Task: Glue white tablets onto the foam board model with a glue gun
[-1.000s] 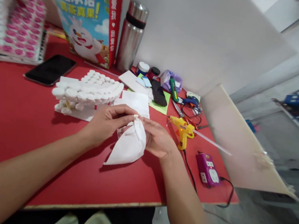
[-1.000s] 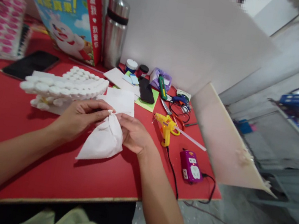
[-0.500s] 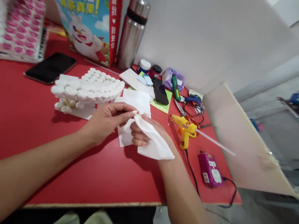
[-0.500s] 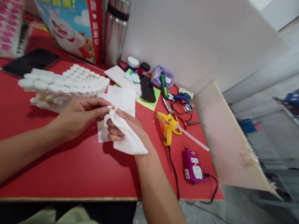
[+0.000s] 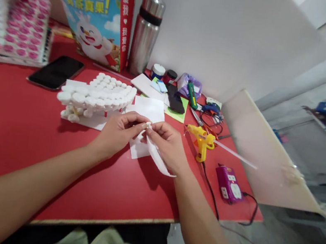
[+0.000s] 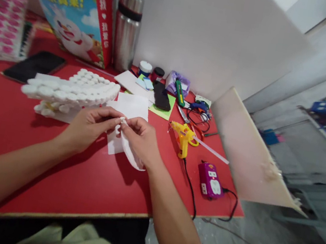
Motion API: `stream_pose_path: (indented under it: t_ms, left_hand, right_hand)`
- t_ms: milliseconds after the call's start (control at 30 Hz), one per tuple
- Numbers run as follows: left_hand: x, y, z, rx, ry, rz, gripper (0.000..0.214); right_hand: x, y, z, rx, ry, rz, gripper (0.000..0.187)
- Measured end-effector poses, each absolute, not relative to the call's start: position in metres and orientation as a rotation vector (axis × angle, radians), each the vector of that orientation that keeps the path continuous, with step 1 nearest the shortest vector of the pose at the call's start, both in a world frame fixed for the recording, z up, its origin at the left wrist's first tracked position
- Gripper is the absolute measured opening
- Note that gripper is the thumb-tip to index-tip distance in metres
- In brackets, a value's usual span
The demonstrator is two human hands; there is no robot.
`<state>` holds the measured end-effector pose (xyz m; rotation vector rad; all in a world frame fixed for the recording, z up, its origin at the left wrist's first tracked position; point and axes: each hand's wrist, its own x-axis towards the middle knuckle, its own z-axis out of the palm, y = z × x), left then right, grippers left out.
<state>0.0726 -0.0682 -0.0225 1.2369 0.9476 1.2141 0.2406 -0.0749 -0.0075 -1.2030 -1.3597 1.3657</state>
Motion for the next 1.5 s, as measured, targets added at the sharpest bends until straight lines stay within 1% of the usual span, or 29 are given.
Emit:
stream_pose_path:
  t_ms: [100,233,333,433,633,767,867,1000,1100,1167,1300,1433,1500]
  left_hand:
    - [0.074,-0.069,-0.022,1.281,1.015,1.241,0.018]
    - [0.078,-0.072,-0.023,1.373,1.083,1.303,0.015]
    - [0.081,-0.073,-0.025,1.586,1.094,1.428,0.013]
    - [0.081,-0.073,-0.028,1.825,1.091,1.542,0.016]
    - [0.081,-0.073,-0.034,2.106,1.016,1.644,0.023]
    - [0.081,-0.075,-0.033,2.071,0.950,1.632,0.024]
    - [0.078,-0.074,-0.029,1.869,0.907,1.564,0.019]
    - [0.072,-0.066,-0.025,1.449,0.871,1.344,0.007]
    - [0.068,-0.061,-0.024,1.268,0.851,1.210,0.012]
    - [0.068,-0.060,-0.025,1.307,0.820,1.192,0.014]
    - [0.069,-0.063,-0.026,1.479,0.793,1.286,0.010]
    - [0.071,-0.065,-0.028,1.610,0.828,1.367,0.011]
    - [0.072,-0.065,-0.029,1.674,0.873,1.390,0.012]
  right_hand:
    - [0.239,-0.073,-0.009,-1.289,-1.260,1.382,0.032]
    - [0.233,-0.075,-0.008,-1.284,-1.176,1.269,0.024]
    - [0.228,-0.079,-0.007,-1.260,-1.181,1.157,0.020]
    - [0.225,-0.081,-0.008,-1.244,-1.221,1.064,0.017]
    - [0.230,-0.081,-0.006,-1.264,-1.210,1.118,0.022]
    - [0.234,-0.081,-0.002,-1.259,-1.241,1.129,0.022]
    - [0.237,-0.082,-0.004,-1.248,-1.329,1.096,0.020]
    - [0.243,-0.081,-0.009,-1.232,-1.579,0.904,0.017]
    - [0.247,-0.079,-0.010,-1.172,-1.732,0.737,0.014]
    - [0.249,-0.079,-0.009,-1.142,-1.789,0.661,0.013]
    - [0.250,-0.081,-0.006,-1.135,-1.813,0.605,0.014]
    - [0.248,-0.084,-0.007,-1.183,-1.791,0.619,0.018]
    - [0.246,-0.083,-0.009,-1.236,-1.746,0.689,0.022]
